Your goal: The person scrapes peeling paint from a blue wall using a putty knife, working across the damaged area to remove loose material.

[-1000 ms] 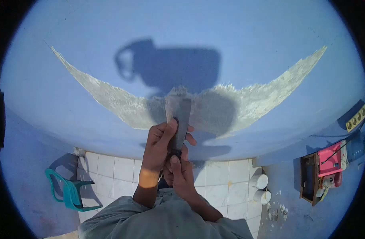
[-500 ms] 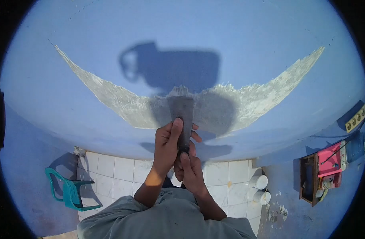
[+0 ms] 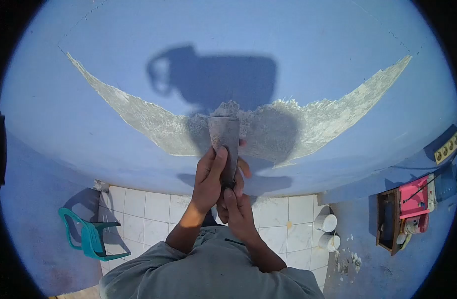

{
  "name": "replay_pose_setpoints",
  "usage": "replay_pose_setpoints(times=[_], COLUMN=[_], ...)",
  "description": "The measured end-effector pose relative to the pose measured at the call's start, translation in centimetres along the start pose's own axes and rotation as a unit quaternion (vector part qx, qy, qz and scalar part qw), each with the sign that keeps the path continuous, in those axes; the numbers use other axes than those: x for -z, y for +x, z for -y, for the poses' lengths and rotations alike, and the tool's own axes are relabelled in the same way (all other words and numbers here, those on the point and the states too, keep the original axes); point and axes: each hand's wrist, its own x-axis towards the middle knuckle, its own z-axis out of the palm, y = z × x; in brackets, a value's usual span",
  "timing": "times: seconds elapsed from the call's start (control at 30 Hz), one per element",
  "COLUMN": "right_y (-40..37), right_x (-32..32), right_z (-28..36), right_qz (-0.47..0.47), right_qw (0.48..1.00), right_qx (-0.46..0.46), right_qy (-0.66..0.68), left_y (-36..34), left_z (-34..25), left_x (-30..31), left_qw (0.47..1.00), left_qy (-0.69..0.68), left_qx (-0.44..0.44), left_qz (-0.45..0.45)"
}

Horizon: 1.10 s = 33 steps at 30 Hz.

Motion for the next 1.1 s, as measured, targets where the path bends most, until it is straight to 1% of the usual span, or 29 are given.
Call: replay_pose_setpoints(times=[0.03, 0.07, 0.1, 0.13, 0.17, 0.2, 0.23, 0.27, 0.3, 0.37, 0.43, 0.5, 0.57, 0.63, 0.7, 0.77, 0.8, 0.83, 0.87, 0.9, 0.97, 1.0, 1.03, 1.1], right_y=[-0.3, -0.5, -0.4, -0.2, 0.0, 0.0, 0.1, 0.0, -0.2, -0.3, 1.2, 1.1, 1.6, 1.7, 0.8, 0.6, 0.4, 0.1, 0.2, -0.2, -0.2, -0.3, -0.3, -0.1], right_x=[-0.3, -0.6, -1.1, -1.7, -2.0, -2.2, -2.2, -2.1, -1.7, -0.8, -1.2, -2.2, -2.6, -0.7, 0.8, 1.3, 1.4, 1.7, 2.5, 2.8, 2.6, 2.4, 2.3, 2.1], right_z=[0.2, 0.5, 0.7, 0.8, 0.7, 0.2, -0.5, -0.9, -1.0, -0.3, 1.7, 2.3, 3.2, 1.7, 0.3, -0.3, -0.6, -0.9, -1.3, -1.4, -1.6, -1.8, -1.8, -1.3], right_qz=[-0.004, -0.008, -0.006, -0.027, -0.049, -0.05, -0.039, -0.028, -0.03, -0.011, -0.002, -0.015, 0.021, 0.029, 0.022, 0.006, -0.009, -0.027, 0.012, 0.004, 0.026, 0.004, -0.001, -0.071], right_qw=[0.999, 0.997, 0.998, 0.995, 0.992, 0.992, 0.994, 0.995, 0.995, 0.994, 0.996, 0.994, 0.999, 0.999, 0.997, 0.996, 0.993, 0.99, 0.989, 0.989, 0.984, 0.982, 0.981, 0.986], right_qx=[-0.025, -0.05, -0.048, -0.056, -0.066, -0.067, -0.048, -0.029, -0.031, -0.025, -0.017, -0.042, -0.014, 0.001, -0.039, -0.054, -0.063, -0.07, -0.069, -0.064, -0.054, -0.051, -0.05, -0.061], right_qy=[0.025, 0.051, 0.051, 0.073, 0.096, 0.096, 0.093, 0.089, 0.088, 0.105, 0.093, 0.101, 0.035, 0.043, 0.06, 0.076, 0.099, 0.121, 0.133, 0.133, 0.168, 0.184, 0.186, 0.14], left_y=[-0.1, -0.3, -0.2, 0.0, 0.2, 0.2, 0.1, 0.1, -0.1, -0.3, 1.4, 1.5, 0.5, 1.0, 0.5, 0.3, -0.2, -0.2, 0.0, 0.0, -0.1, -0.1, -0.3, -0.4], left_z=[0.0, -0.1, -0.3, -0.8, -1.4, -1.6, -1.4, -1.2, -1.0, -0.5, -1.7, -3.9, -2.8, -1.7, 0.2, 1.9, 2.4, 2.6, 2.7, 2.8, 2.9, 3.1, 3.3, 3.5], left_x=[0.1, 0.2, 0.4, 0.5, 0.5, 0.6, 0.7, 0.8, 0.8, 0.3, -0.4, -1.5, -1.3, -0.8, -0.7, 0.1, 0.3, 0.6, 0.6, 0.6, 0.8, 0.7, 0.6, 0.4], left_qw=[1.0, 1.0, 0.998, 0.998, 0.996, 0.993, 0.993, 0.994, 0.995, 0.996, 0.996, 0.995, 0.994, 0.992, 0.993, 0.994, 0.994, 0.999, 0.999, 0.999, 0.998, 0.997, 0.997, 0.993], left_qy=[0.0, 0.023, 0.046, 0.048, 0.068, 0.087, 0.086, 0.09, 0.095, 0.084, 0.083, 0.091, 0.094, 0.111, 0.101, 0.1, 0.097, 0.038, -0.022, -0.025, 0.034, 0.033, 0.06, 0.115], left_qx=[0.0, 0.019, 0.036, 0.033, 0.054, 0.077, 0.079, 0.057, 0.035, 0.037, 0.02, -0.021, -0.009, -0.019, -0.005, -0.017, 0.0, 0.021, 0.036, 0.042, 0.039, 0.043, 0.04, 0.029], left_qz=[0.0, 0.007, 0.015, 0.017, 0.012, 0.004, 0.003, 0.003, 0.003, 0.0, 0.008, -0.041, -0.05, -0.05, -0.056, -0.04, -0.041, -0.021, 0.004, 0.011, 0.043, 0.047, 0.028, -0.012])
